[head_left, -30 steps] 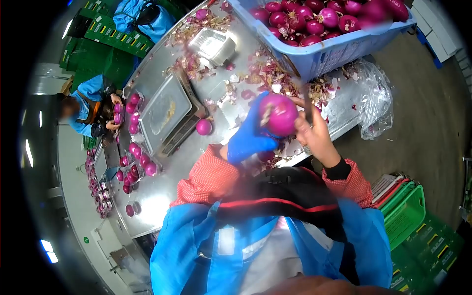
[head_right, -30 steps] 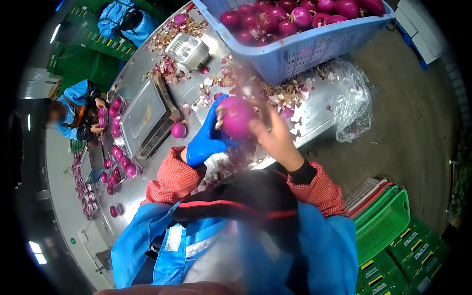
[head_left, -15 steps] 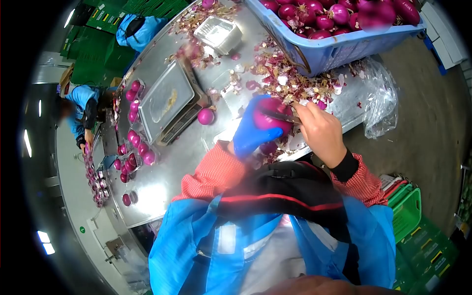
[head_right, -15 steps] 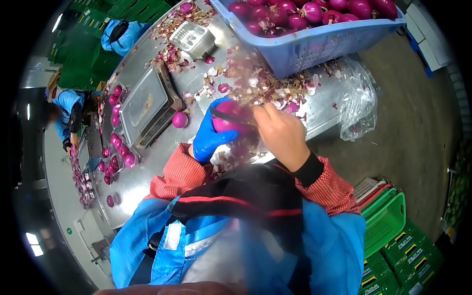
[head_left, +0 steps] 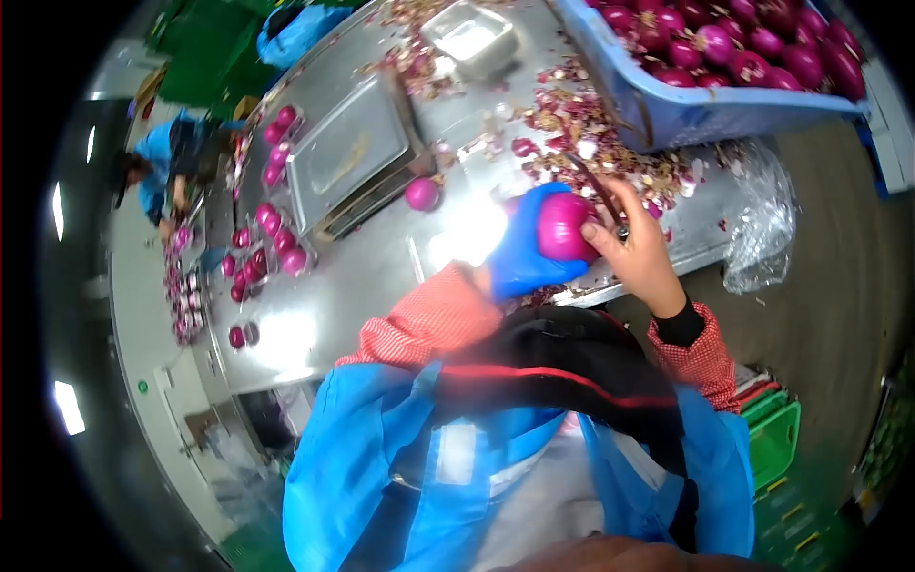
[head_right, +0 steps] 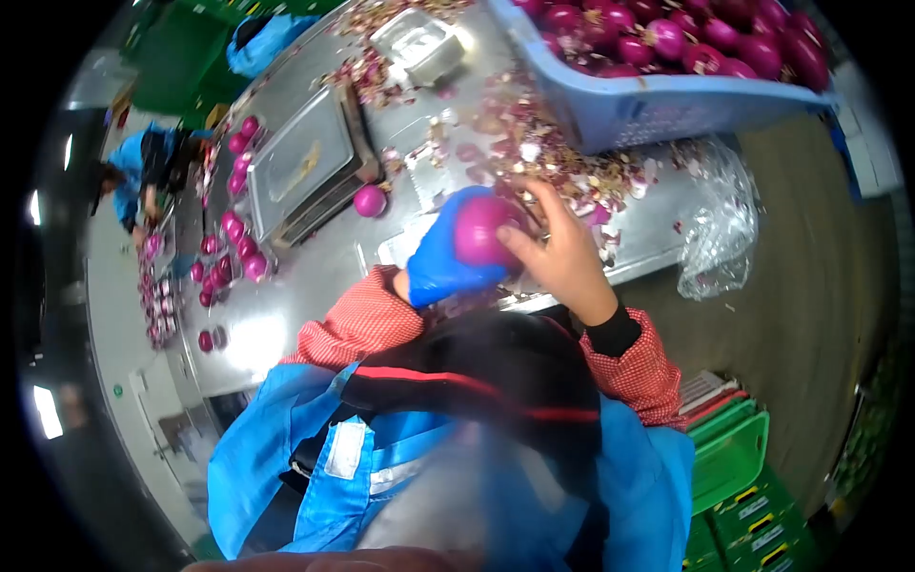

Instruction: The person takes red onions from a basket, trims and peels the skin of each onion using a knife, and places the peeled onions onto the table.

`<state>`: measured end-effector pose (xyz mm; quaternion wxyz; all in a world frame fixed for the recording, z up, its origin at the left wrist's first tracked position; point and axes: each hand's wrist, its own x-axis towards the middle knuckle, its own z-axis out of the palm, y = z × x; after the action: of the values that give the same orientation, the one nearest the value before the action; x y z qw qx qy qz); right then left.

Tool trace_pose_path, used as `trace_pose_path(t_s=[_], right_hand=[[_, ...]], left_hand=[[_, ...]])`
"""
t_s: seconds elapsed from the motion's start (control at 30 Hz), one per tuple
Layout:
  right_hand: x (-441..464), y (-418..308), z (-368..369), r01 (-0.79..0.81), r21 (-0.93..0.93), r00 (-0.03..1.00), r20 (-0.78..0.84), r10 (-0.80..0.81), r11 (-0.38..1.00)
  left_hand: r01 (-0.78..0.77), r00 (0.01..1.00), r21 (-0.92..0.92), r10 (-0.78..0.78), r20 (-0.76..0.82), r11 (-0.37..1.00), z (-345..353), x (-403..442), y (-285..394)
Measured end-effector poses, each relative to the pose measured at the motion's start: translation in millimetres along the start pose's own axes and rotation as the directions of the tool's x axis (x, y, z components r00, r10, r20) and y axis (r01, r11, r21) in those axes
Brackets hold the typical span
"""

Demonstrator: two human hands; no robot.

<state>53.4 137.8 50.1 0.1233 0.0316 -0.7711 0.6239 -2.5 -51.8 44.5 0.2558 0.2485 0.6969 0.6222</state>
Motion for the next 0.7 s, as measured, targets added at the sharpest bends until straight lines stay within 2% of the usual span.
trace_pose_path(t_s=[0.07, 0.1, 0.17, 0.27, 0.3, 0.33, 0.4, 0.43, 0.5, 0.53, 0.6, 0.63, 0.67, 0.7], right_hand=[[-3, 15, 0, -0.176, -0.126, 0.973, 0.127, 0.192, 0.976], [-8, 15, 6, -0.179, -0.099, 0.979, 0.078, 0.187, 0.979], [-14, 17, 10, -0.221, -0.077, 0.962, 0.144, 0.23, 0.972], [-25, 35, 20, -0.357, -0.03, 0.92, 0.164, 0.357, 0.934], [-28, 42, 20, -0.404, -0.009, 0.903, 0.158, 0.401, 0.915], [-29, 45, 26, -0.314, -0.057, 0.94, 0.119, 0.319, 0.948], [-28, 49, 31, -0.253, 0.002, 0.957, 0.15, 0.25, 0.967], [-24, 44, 29, -0.276, -0.034, 0.942, 0.189, 0.277, 0.961], [-20, 48, 23, -0.297, -0.114, 0.917, 0.242, 0.316, 0.948], [-18, 50, 16, -0.29, -0.207, 0.923, 0.197, 0.33, 0.934], [-23, 67, 13, -0.231, -0.182, 0.964, 0.088, 0.25, 0.956], [-25, 76, 11, -0.185, -0.177, 0.978, 0.06, 0.198, 0.967], [-22, 71, 5, -0.207, -0.138, 0.973, 0.074, 0.218, 0.969], [-22, 70, 0, -0.237, -0.148, 0.965, 0.082, 0.251, 0.96]], left_hand=[[0.14, 0.989, -0.065, -0.143, -0.044, 0.988, -1, -15, -1], [0.134, 0.988, 0.054, -0.129, -0.086, 0.989, -5, -23, 4], [0.188, 0.967, 0.013, -0.182, -0.178, 0.982, -25, -44, -1], [0.3, 0.936, 0.245, -0.236, -0.26, 0.922, -68, -75, 0], [0.301, 0.935, 0.456, -0.164, -0.315, 0.837, -87, -95, -29], [0.322, 0.925, 0.636, -0.091, -0.368, 0.701, -106, -114, -60], [0.445, 0.895, 0.673, -0.282, -0.345, 0.59, -113, -115, -52], [0.415, 0.909, 0.732, -0.22, -0.353, 0.541, -116, -126, -74], [0.506, 0.836, 0.753, -0.454, -0.307, 0.421, -110, -110, -64], [0.432, 0.887, 0.776, -0.374, -0.273, 0.459, -119, -109, -82], [0.182, 0.979, 0.796, -0.028, -0.203, 0.577, -128, -82, -66], [0.142, 0.976, 0.768, 0.042, -0.214, 0.624, -125, -54, -38], [0.101, 0.967, 0.736, 0.107, -0.231, 0.669, -121, -21, -4], [-0.056, 0.953, 0.82, 0.274, -0.125, 0.57, -125, 11, 16]])
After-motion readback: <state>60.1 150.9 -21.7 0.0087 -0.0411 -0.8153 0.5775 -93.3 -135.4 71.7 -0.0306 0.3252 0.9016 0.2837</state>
